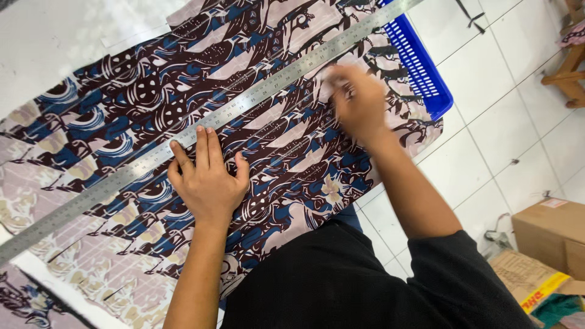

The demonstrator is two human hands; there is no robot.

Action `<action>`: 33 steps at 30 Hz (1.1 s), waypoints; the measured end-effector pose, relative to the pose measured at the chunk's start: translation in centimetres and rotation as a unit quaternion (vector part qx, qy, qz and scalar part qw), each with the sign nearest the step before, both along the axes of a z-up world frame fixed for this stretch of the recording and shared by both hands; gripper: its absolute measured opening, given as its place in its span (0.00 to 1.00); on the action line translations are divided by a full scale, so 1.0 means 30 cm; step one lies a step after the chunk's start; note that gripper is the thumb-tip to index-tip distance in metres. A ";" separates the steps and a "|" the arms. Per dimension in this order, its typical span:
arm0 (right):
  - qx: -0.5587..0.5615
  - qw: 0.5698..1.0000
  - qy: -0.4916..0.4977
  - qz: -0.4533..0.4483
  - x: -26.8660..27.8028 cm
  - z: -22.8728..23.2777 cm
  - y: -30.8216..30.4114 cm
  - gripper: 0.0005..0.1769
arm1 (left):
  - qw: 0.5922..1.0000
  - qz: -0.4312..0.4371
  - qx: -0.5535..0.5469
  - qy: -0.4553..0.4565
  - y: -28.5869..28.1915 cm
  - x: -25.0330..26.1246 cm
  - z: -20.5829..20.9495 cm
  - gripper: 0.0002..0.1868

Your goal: The person uses a metal ruler and white chalk to draw parallel lines across a large piece of patterned fabric laid on a table. After completing the markings, the person folds the fabric and places it on a stack.

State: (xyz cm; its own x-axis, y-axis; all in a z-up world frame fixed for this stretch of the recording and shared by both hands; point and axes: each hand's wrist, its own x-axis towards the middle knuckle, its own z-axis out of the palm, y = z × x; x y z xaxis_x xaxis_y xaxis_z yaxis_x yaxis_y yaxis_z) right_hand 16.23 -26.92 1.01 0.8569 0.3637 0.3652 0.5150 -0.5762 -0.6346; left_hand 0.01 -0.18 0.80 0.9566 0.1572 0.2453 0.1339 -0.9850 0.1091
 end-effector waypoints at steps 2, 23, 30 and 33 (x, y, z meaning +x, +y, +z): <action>-0.006 0.999 -0.005 0.041 -0.114 -0.003 0.080 0.11 | 1.000 -0.001 -0.001 0.003 0.002 -0.005 -0.008 0.30; 0.645 0.655 0.388 -0.066 -0.172 0.070 0.513 0.14 | 0.898 -0.250 -0.349 -0.095 -0.303 -0.199 0.218 0.24; 0.650 0.634 0.410 -0.083 -0.155 0.040 0.523 0.12 | 0.907 -0.291 -0.295 -0.076 -0.286 -0.201 0.253 0.22; 0.648 0.630 0.419 -0.086 -0.167 0.037 0.528 0.12 | 0.923 -0.257 -0.273 -0.089 -0.252 -0.178 0.261 0.28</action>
